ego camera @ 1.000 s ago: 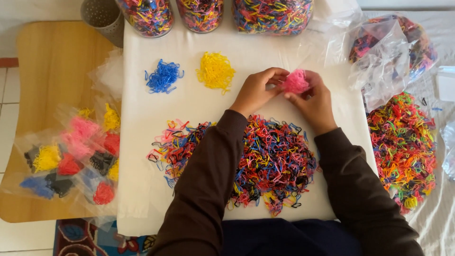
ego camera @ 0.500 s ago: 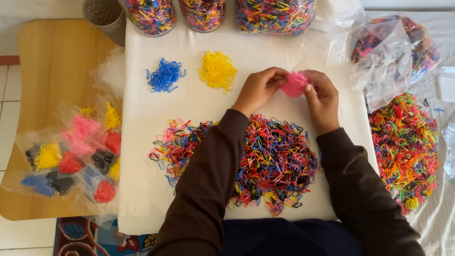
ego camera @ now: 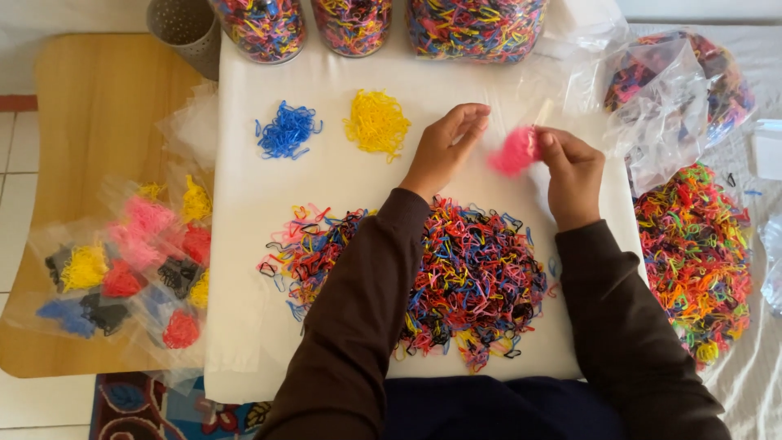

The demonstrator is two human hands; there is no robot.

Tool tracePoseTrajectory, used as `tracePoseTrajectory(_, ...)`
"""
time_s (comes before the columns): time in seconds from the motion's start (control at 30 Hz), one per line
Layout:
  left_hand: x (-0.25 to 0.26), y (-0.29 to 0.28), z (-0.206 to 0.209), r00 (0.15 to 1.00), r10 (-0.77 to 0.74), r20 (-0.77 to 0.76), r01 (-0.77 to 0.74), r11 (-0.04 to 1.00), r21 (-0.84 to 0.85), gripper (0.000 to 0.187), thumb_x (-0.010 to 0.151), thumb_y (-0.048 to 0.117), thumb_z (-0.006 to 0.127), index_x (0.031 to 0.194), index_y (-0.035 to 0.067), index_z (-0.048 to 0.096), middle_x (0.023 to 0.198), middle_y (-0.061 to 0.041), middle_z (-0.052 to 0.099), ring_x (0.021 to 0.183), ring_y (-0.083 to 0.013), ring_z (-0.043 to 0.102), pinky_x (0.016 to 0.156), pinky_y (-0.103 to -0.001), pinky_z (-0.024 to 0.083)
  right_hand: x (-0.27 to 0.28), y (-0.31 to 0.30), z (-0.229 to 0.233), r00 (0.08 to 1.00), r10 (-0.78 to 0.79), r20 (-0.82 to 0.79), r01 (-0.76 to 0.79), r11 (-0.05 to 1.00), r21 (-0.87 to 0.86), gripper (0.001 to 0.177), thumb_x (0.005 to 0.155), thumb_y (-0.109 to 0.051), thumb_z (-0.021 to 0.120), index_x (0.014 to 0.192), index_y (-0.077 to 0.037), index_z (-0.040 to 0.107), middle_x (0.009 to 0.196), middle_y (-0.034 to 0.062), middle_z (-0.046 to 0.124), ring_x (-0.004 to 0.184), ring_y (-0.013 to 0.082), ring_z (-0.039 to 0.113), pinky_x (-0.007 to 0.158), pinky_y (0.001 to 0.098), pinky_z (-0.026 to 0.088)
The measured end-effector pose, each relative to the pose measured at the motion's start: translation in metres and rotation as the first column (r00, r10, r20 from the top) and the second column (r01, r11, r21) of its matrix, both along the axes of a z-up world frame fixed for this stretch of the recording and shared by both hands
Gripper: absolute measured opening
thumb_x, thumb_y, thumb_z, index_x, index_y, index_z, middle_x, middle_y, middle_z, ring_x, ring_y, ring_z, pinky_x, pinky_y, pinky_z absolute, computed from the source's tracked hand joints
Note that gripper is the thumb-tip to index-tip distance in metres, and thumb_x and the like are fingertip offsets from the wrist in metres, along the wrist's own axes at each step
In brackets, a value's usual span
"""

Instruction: Sorting mixed colorful rubber bands into color-specific piles and small plastic bags

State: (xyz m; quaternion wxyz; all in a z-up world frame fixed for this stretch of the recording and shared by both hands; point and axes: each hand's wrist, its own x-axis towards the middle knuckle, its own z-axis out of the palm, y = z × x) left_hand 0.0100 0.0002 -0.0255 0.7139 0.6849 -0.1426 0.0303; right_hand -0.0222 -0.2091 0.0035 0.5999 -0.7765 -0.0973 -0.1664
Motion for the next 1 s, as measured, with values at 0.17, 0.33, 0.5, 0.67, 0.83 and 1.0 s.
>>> tracePoseTrajectory(0.17,-0.004,-0.005,0.002,0.998,-0.041,0.057,0.037,0.998,0.055,0.060,0.090,0.045,0.082,0.139,0.018,0.061,0.134,-0.015,0.069,0.130,-0.0367,0.062,0.114,-0.051,0.047,0.009,-0.012,-0.010,0.977,0.044,0.208,-0.024,0.995,-0.095,0.017,0.111,-0.009,0.073,0.103,0.005,0.075,0.105,0.0215,0.072,0.103,0.0338,0.070,0.094,0.0451,0.055)
tracePoseTrajectory(0.33,-0.004,-0.009,0.015,0.991,-0.073,0.116,0.059,0.991,0.121,0.051,0.088,0.041,0.082,0.128,0.015,0.066,0.110,-0.015,0.078,0.110,-0.0351,0.074,0.101,-0.049,0.058,0.011,-0.010,-0.018,0.971,0.125,0.206,-0.109,0.990,-0.086,0.015,0.112,-0.008,0.072,0.109,0.006,0.075,0.106,0.0221,0.068,0.100,0.0316,0.066,0.090,0.0443,0.055)
tracePoseTrajectory(0.5,0.004,-0.014,0.031,0.983,-0.004,0.183,0.009,1.000,-0.023,0.032,0.090,0.033,0.074,0.114,0.011,0.070,0.107,-0.005,0.079,0.101,-0.0149,0.076,0.097,-0.028,0.060,0.020,-0.009,-0.019,0.966,0.128,-0.225,0.001,0.868,0.496,0.048,0.101,-0.053,0.054,0.134,-0.019,0.060,0.122,0.0084,0.068,0.095,0.0195,0.069,0.076,0.0269,0.055)
tracePoseTrajectory(0.67,0.028,-0.041,0.059,0.999,0.002,0.041,0.017,0.887,-0.461,0.042,0.094,0.041,0.073,0.121,0.009,0.068,0.117,-0.009,0.074,0.113,-0.0188,0.069,0.096,-0.032,0.055,0.014,-0.007,-0.016,0.966,0.161,-0.204,-0.047,0.881,0.471,0.048,0.105,-0.054,0.048,0.123,-0.013,0.063,0.111,0.0044,0.069,0.084,0.0165,0.067,0.077,0.0267,0.055)
tracePoseTrajectory(0.83,0.066,0.026,0.078,0.947,0.109,0.302,0.054,0.873,-0.484,0.029,0.100,0.038,0.073,0.120,0.017,0.067,0.112,-0.001,0.074,0.105,-0.0123,0.069,0.096,-0.030,0.053,0.011,-0.011,-0.019,0.966,0.205,-0.161,-0.135,0.923,0.361,0.045,0.111,-0.047,0.047,0.126,-0.008,0.063,0.114,0.0090,0.068,0.085,0.0180,0.066,0.082,0.0266,0.053)
tracePoseTrajectory(1.0,-0.106,0.235,0.181,0.805,0.477,0.351,-0.503,0.864,-0.021,0.036,0.104,0.039,0.069,0.128,0.013,0.063,0.129,-0.005,0.069,0.120,-0.0150,0.065,0.107,-0.029,0.051,0.012,-0.013,-0.023,0.958,0.242,-0.157,-0.189,0.938,0.291,0.052,0.112,-0.051,0.047,0.129,-0.004,0.062,0.114,0.0132,0.067,0.085,0.0153,0.064,0.081,0.0225,0.050)
